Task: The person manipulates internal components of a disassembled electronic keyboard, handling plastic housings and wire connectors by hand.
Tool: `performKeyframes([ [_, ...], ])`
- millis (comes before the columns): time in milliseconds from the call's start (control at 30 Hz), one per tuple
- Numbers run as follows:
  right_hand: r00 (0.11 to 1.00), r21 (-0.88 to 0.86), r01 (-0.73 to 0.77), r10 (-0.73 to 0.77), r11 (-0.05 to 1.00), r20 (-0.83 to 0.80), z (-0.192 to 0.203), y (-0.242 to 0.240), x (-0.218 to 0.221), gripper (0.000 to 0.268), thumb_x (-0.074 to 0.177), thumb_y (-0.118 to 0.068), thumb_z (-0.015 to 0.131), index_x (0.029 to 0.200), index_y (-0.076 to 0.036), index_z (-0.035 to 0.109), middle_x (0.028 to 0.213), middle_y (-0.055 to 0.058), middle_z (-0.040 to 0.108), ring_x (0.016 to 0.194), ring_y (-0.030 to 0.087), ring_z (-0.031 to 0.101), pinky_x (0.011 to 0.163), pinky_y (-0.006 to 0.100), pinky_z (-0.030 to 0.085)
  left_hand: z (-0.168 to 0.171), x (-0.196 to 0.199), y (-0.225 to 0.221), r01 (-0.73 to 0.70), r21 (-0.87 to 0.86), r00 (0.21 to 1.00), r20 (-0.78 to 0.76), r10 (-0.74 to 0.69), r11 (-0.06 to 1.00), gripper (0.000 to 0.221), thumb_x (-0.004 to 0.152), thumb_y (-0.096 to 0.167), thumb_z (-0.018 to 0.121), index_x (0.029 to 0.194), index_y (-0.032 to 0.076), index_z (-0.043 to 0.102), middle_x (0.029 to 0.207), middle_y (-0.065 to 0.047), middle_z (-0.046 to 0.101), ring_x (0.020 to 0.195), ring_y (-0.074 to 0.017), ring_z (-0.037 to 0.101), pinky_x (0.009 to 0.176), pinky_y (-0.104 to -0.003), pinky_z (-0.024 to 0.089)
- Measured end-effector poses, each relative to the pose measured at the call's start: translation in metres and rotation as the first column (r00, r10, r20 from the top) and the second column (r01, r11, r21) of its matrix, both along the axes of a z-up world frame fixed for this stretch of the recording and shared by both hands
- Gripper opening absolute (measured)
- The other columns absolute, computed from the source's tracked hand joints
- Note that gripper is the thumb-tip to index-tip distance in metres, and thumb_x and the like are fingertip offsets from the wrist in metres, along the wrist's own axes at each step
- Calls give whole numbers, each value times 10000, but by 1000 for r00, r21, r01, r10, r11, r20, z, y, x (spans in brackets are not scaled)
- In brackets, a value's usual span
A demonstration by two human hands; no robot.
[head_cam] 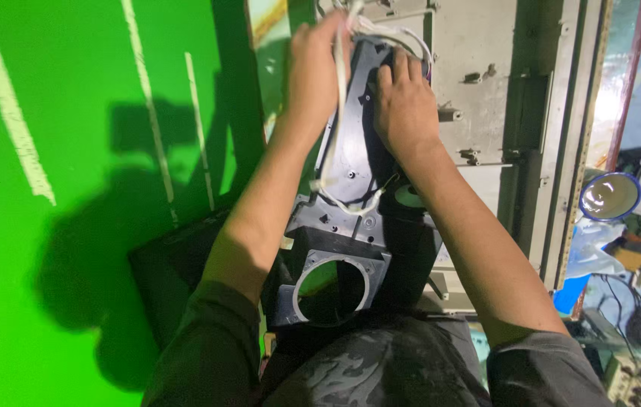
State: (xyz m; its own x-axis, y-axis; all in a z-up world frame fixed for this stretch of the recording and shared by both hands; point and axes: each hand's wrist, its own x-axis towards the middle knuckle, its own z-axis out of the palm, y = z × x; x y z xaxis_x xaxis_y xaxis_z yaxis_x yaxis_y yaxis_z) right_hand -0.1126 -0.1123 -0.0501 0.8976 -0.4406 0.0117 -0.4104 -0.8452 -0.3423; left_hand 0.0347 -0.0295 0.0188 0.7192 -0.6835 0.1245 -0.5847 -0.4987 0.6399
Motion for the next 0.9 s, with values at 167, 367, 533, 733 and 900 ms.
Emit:
performKeyframes([
  [167, 993, 396, 62, -97, 916, 69, 46, -15, -17, 271, 1030, -134, 536, 1206, 66, 588, 1430, 298, 535, 1215, 462, 557, 1015, 436, 469, 31, -24, 8, 224, 20, 951, 214, -223, 974, 213, 955, 179, 627, 1115, 99, 742, 891, -188, 709, 919, -402, 678, 851, -504, 487],
  [367, 949, 971, -162, -241, 174, 202, 112, 35, -81, 415, 1109, -315, 455, 1437, -62, 470, 1209, 105, 714, 1187, 238, 649, 984, 332, 480, 41, -54, 16, 98, 88, 990, -109, -88, 991, 184, 1008, 147, 580, 1023, 33, 724, 880, -231, 701, 874, -434, 672, 753, -522, 509],
  [533, 931, 962, -15, -347, 274, 114, 133, 78, -109, 307, 1030, -214, 646, 1246, -19, 549, 895, 12, 613, 775, 100, 559, 653, 273, 475, 39, -72, 40, 281, -136, 956, -47, -290, 950, 168, 981, 124, 594, 1017, 4, 707, 968, -221, 721, 939, -421, 690, 831, -495, 548],
  [733, 726, 918, 106, -661, 382, 191, 135, 33, -158, 198, 1094, -195, 574, 1205, -45, 640, 741, -62, 465, 617, 44, 407, 535, 240, 338, 105, -87, 126, 326, 247, 940, -193, -283, 912, 432, 989, 366, 607, 1301, 71, 650, 1341, -186, 661, 1211, -398, 625, 1008, -465, 491],
  [900, 699, 875, 24, -634, 483, 331, 123, 4, -174, 191, 1109, -156, 569, 1232, -17, 616, 812, -51, 554, 676, 42, 495, 586, 230, 421, 146, -135, 188, 286, 598, 933, -351, -76, 749, 775, 899, 561, 688, 1498, 132, 446, 1435, -219, 543, 1314, -413, 529, 1088, -484, 402],
])
